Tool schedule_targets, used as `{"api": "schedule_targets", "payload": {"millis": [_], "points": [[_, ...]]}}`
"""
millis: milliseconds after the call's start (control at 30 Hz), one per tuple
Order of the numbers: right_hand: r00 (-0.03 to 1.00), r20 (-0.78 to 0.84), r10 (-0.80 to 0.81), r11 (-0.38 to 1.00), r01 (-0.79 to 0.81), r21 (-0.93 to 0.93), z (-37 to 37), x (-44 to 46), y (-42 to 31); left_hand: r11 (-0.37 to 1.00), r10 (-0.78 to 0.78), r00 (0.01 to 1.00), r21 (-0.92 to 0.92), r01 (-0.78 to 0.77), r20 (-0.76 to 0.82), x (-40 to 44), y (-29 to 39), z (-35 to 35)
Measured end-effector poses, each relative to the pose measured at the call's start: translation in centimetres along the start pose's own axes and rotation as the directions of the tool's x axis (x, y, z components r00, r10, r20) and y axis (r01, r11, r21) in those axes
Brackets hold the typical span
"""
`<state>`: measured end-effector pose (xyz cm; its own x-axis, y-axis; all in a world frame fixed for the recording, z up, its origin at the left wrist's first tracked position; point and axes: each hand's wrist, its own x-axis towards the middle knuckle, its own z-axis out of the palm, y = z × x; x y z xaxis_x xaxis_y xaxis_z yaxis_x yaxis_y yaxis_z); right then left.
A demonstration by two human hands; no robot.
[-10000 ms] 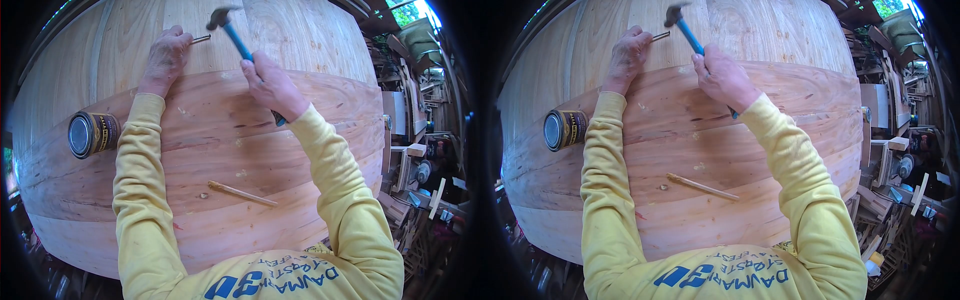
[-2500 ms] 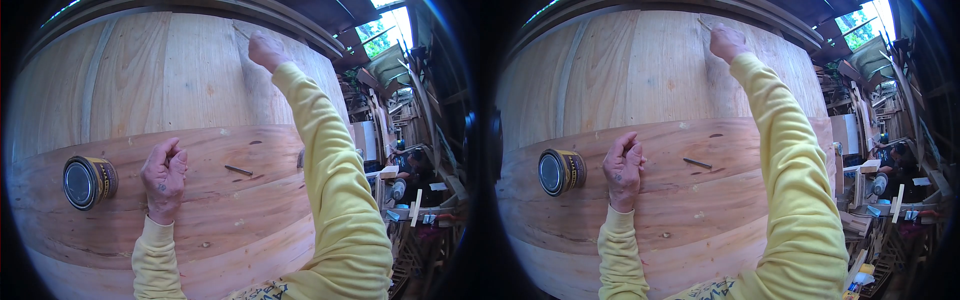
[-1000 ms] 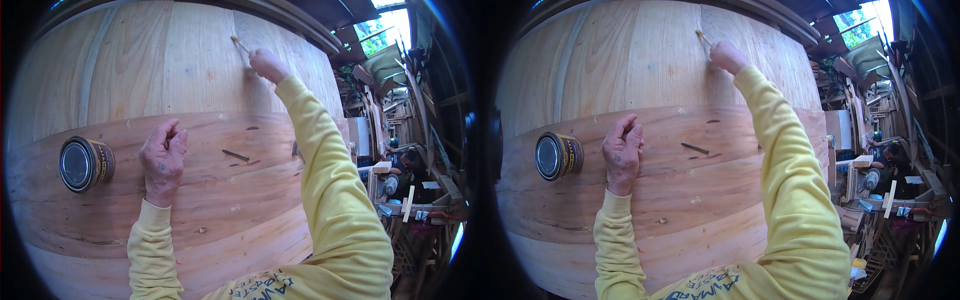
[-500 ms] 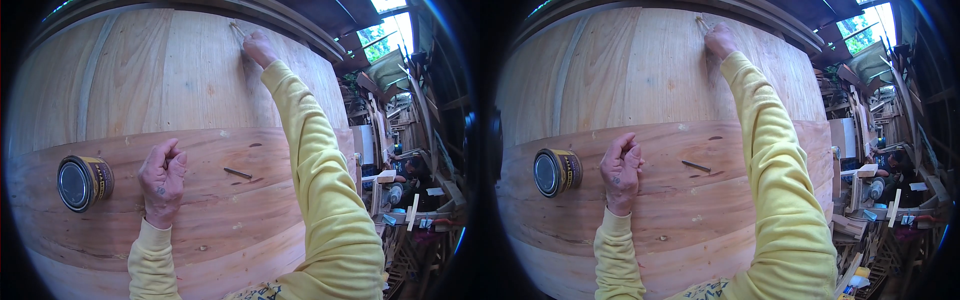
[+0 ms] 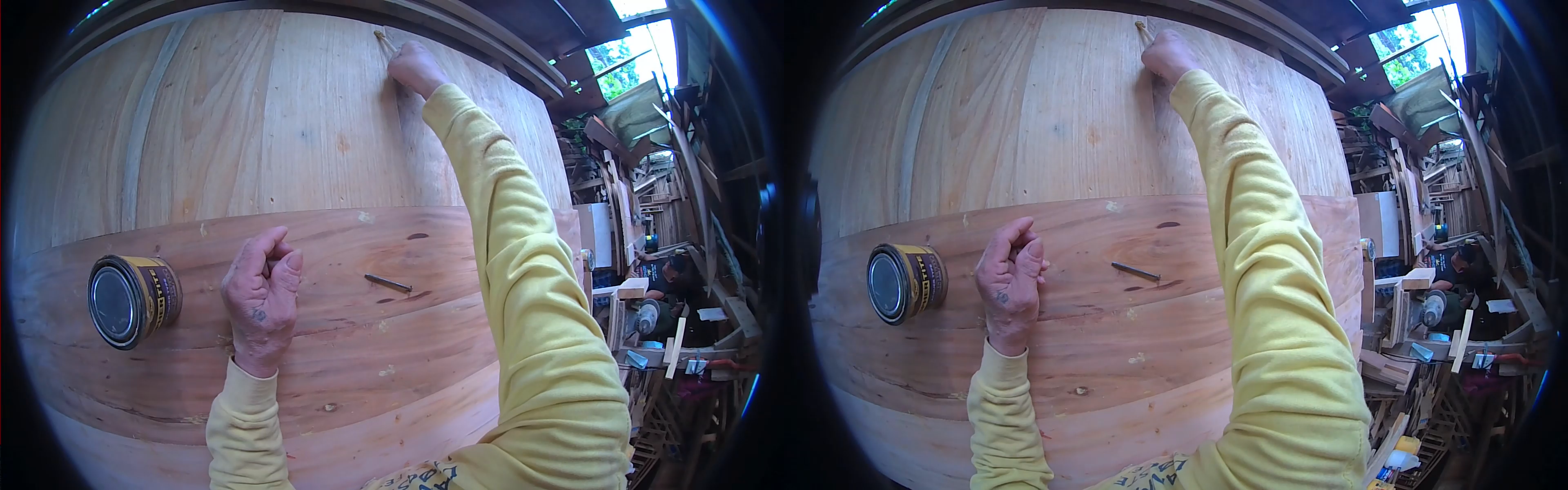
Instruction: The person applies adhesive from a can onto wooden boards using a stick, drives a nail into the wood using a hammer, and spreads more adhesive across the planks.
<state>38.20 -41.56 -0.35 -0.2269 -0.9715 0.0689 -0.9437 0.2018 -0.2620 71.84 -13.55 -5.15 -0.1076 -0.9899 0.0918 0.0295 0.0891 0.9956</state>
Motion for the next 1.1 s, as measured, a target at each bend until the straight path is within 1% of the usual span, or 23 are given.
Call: {"api": "schedule_targets", "payload": {"millis": [33,133,233,300,333,433,533,633,733,833,933,1100], "points": [[1.000,-0.012,-0.010,1.000,0.010,-0.009,0.2,-0.2,0.0,1.000,-0.001,1.000,0.014,0.001,0.004,-0.1,-0.1,-0.1],[0.994,0.046,0.098,0.995,-0.098,-0.007,0.2,-0.8,-0.2,0.999,0.001,1.000,0.037,-0.001,0.001,-0.1,-0.2,0.0],[0.993,0.110,0.053,0.999,-0.053,-0.003,-0.7,0.3,-0.5,0.999,0.008,1.000,0.037,-0.008,-0.001,0.0,-0.1,-0.1],[0.998,0.060,-0.012,1.000,0.013,-0.020,-0.3,0.7,-0.3,1.000,-0.001,1.000,0.009,0.001,-0.006,0.1,-0.1,0.0],[0.998,0.037,-0.043,0.998,0.044,-0.032,0.2,0.7,0.2,1.000,0.003,1.000,0.024,-0.003,0.000,0.0,-0.2,0.0],[0.995,-0.036,-0.095,0.988,0.090,-0.129,1.3,-0.3,2.1,0.999,0.019,1.000,0.046,-0.019,-0.008,0.2,-0.3,-0.2],[0.998,0.029,0.055,0.987,-0.059,0.146,-1.8,-4.0,0.6,0.999,0.032,0.999,0.030,-0.031,-0.013,0.2,-0.3,0.1],[0.995,0.096,0.032,0.922,-0.066,0.383,-1.5,-6.0,0.3,0.997,0.047,0.999,0.057,-0.046,-0.024,0.2,-0.2,0.0],[0.979,0.203,-0.008,0.771,-0.123,0.625,-0.4,-6.3,0.0,0.996,0.065,0.998,0.063,-0.063,-0.024,0.4,-0.2,0.1],[0.915,0.403,-0.035,0.657,-0.283,0.699,-1.6,-7.1,-1.5,0.995,0.074,0.997,0.063,-0.072,-0.026,0.4,-0.3,0.1],[0.865,0.502,-0.007,0.626,-0.387,0.677,-2.4,-8.2,-3.3,0.997,0.067,0.997,0.051,-0.065,-0.033,0.5,-0.2,0.0],[0.843,0.537,0.031,0.627,-0.435,0.646,-1.6,-8.1,-3.6,0.999,0.043,0.998,0.014,-0.043,-0.036,0.4,-0.4,0.1]]}}
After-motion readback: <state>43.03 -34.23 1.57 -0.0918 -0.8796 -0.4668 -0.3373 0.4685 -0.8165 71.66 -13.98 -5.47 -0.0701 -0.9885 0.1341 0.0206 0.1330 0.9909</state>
